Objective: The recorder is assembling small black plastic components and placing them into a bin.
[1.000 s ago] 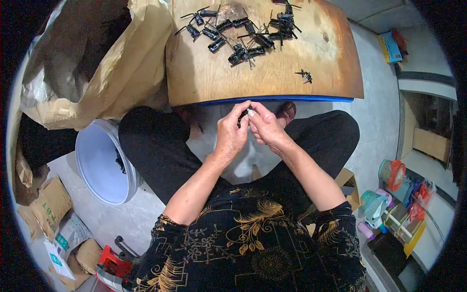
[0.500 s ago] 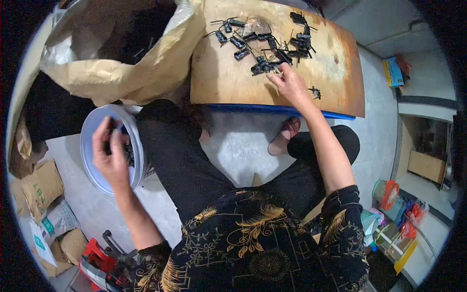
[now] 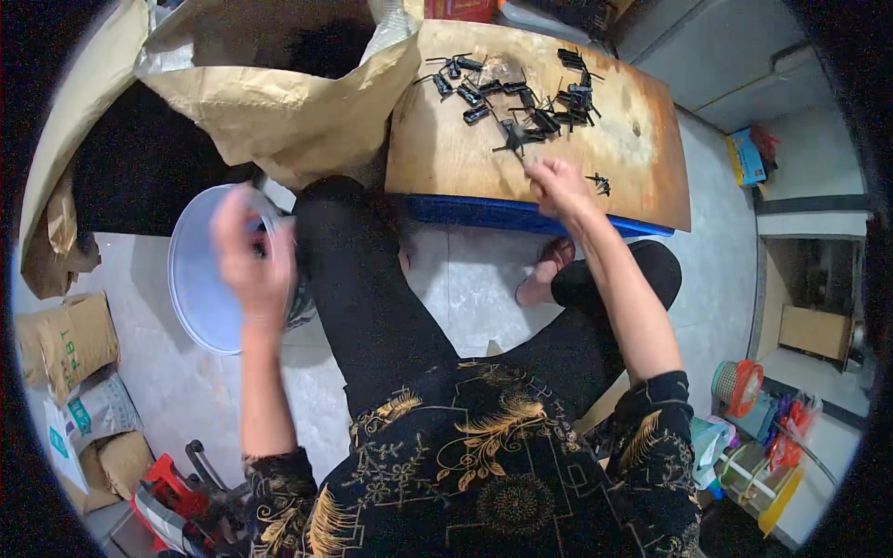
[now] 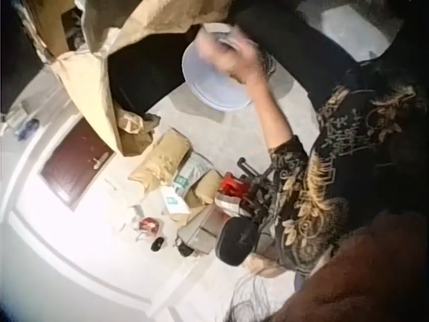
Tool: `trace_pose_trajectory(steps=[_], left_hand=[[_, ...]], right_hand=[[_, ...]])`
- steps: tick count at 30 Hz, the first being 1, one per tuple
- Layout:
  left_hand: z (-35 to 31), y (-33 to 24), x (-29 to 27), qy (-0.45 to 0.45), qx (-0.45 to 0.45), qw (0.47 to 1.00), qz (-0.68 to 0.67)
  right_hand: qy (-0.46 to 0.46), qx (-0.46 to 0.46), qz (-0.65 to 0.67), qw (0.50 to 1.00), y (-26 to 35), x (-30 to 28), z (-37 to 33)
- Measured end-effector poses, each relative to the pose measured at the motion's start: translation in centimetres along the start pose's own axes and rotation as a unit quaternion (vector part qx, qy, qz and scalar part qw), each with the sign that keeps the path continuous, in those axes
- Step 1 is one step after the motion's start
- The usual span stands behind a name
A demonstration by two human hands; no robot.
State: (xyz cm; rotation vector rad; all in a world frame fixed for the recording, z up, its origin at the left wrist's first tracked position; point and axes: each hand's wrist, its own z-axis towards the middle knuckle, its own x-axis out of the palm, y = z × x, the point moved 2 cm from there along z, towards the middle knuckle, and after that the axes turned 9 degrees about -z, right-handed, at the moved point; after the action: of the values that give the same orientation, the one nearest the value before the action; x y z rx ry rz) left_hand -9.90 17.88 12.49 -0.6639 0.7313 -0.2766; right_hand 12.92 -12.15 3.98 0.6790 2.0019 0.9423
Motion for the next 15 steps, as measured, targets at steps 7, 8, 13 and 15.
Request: trace_pose_trajectory(steps=[7, 8, 13, 15], left_hand=[[-4.1, -10.6, 15.2, 0.32, 0.056, 0.935, -0.146], [-4.5, -10.7, 16.0, 0.343, 0.056, 0.925, -0.153], [-7.2, -10.0, 18.1, 0.361, 0.103, 0.909, -0.18], [-7.8, -9.9, 18.6, 0.369, 0.104, 0.905, -0.184]], right_hand=[[0.165, 0.089, 0.203, 0.961, 0.2, 2.4, -9.7], [0.181, 0.111, 0.231, 0.95, 0.0, 2.4, -10.5], [0.176, 0.124, 0.266, 0.94, -3.4, 2.5, -11.6], [0.176, 0.131, 0.279, 0.935, -4.2, 2.7, -11.6]])
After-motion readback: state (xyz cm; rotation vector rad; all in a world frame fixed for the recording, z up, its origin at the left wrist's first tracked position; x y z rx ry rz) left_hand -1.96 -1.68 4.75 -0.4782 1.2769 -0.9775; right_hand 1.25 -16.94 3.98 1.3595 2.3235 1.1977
